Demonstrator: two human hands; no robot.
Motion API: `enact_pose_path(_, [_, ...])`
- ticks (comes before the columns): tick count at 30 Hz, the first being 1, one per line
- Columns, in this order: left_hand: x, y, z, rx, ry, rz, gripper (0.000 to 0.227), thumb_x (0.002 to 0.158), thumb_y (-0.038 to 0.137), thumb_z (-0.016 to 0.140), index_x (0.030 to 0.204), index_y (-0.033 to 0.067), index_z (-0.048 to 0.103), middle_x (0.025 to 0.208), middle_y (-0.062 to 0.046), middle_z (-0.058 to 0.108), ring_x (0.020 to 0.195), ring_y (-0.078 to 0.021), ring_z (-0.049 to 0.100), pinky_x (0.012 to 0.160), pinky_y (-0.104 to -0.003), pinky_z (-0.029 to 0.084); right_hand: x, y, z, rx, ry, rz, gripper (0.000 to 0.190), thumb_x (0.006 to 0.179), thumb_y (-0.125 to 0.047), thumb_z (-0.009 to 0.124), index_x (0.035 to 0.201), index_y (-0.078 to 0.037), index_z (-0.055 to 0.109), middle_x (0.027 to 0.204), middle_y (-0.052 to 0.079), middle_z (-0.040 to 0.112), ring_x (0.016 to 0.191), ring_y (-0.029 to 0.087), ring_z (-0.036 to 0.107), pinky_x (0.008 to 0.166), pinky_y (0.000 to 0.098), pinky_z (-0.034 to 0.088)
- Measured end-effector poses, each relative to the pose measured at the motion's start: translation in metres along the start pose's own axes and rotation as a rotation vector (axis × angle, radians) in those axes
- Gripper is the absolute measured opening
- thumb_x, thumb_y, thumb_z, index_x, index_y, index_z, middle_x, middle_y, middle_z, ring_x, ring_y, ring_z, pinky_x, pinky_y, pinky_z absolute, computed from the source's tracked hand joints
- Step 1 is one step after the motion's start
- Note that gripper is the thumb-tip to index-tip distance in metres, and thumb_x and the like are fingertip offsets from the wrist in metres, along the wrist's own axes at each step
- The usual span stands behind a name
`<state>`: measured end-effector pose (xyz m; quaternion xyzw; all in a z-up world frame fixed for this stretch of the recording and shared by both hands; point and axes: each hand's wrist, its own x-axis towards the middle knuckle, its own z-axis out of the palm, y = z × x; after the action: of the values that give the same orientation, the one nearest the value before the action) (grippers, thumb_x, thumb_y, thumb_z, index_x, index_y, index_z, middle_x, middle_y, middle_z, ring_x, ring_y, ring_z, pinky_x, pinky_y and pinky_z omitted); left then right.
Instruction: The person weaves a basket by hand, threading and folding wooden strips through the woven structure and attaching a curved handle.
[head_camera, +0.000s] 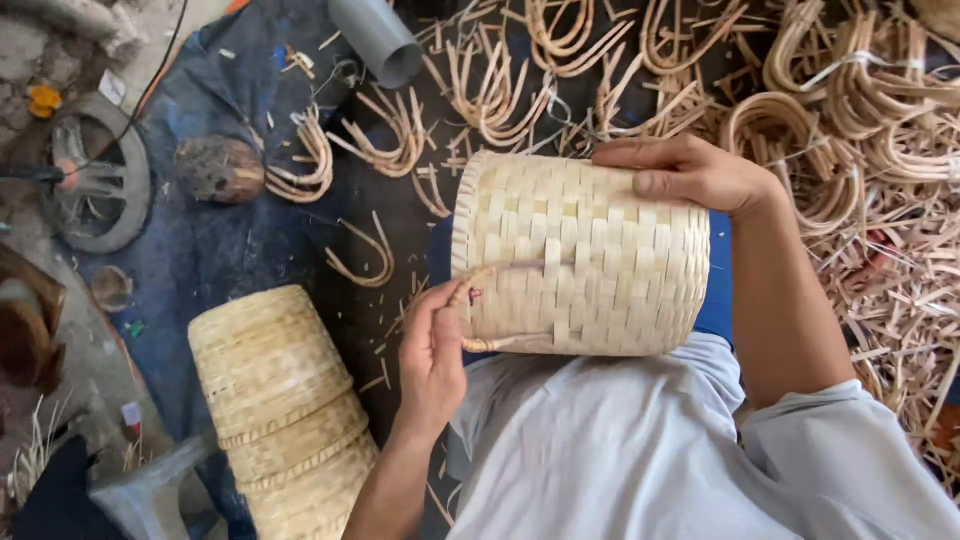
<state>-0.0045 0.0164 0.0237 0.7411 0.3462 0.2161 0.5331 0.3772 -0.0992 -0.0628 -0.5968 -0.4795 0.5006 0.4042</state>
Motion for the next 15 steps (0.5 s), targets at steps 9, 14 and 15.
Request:
enact_pose_path(9, [-0.017,0.037,0.025,0.008,-0.048,0.101,0.025,0.108,0.004,0.053,0.131,-0.0049,0.060,0.128,-0.016,0.059,0.114,-0.0217,0.062,0.100,-0.029,0.050,-0.025,-0.021,-0.034,-0.187,-0.171,0.033,0.081,0.084,-0.051,0.065,0.150,-0.005,0.051,0.153,0.018,0.055,0.138,0.032,0.054,0.111,0.0421,0.043])
enact_pose_path(14, [-0.010,0.054,0.032,0.056,-0.062,0.110,0.027,0.103,0.006,0.059,0.127,-0.0067,0.061,0.114,-0.015,0.058,0.092,-0.0188,0.066,0.077,-0.028,0.059,-0.027,-0.014,-0.040,-0.107,-0.242,-0.052,0.087,0.085,-0.055,0.068,0.152,-0.003,0.048,0.160,0.020,0.047,0.148,0.036,0.044,0.117,0.0445,0.035])
enact_pose_path(15, [-0.010,0.056,0.032,0.082,-0.069,0.139,0.026,0.103,0.006,0.060,0.126,-0.0067,0.061,0.111,-0.015,0.060,0.090,-0.0193,0.067,0.076,-0.029,0.058,-0.026,-0.015,-0.041,-0.098,-0.246,-0.042,0.090,0.083,-0.057,0.069,0.152,-0.005,0.048,0.160,0.019,0.047,0.147,0.035,0.046,0.117,0.0440,0.037])
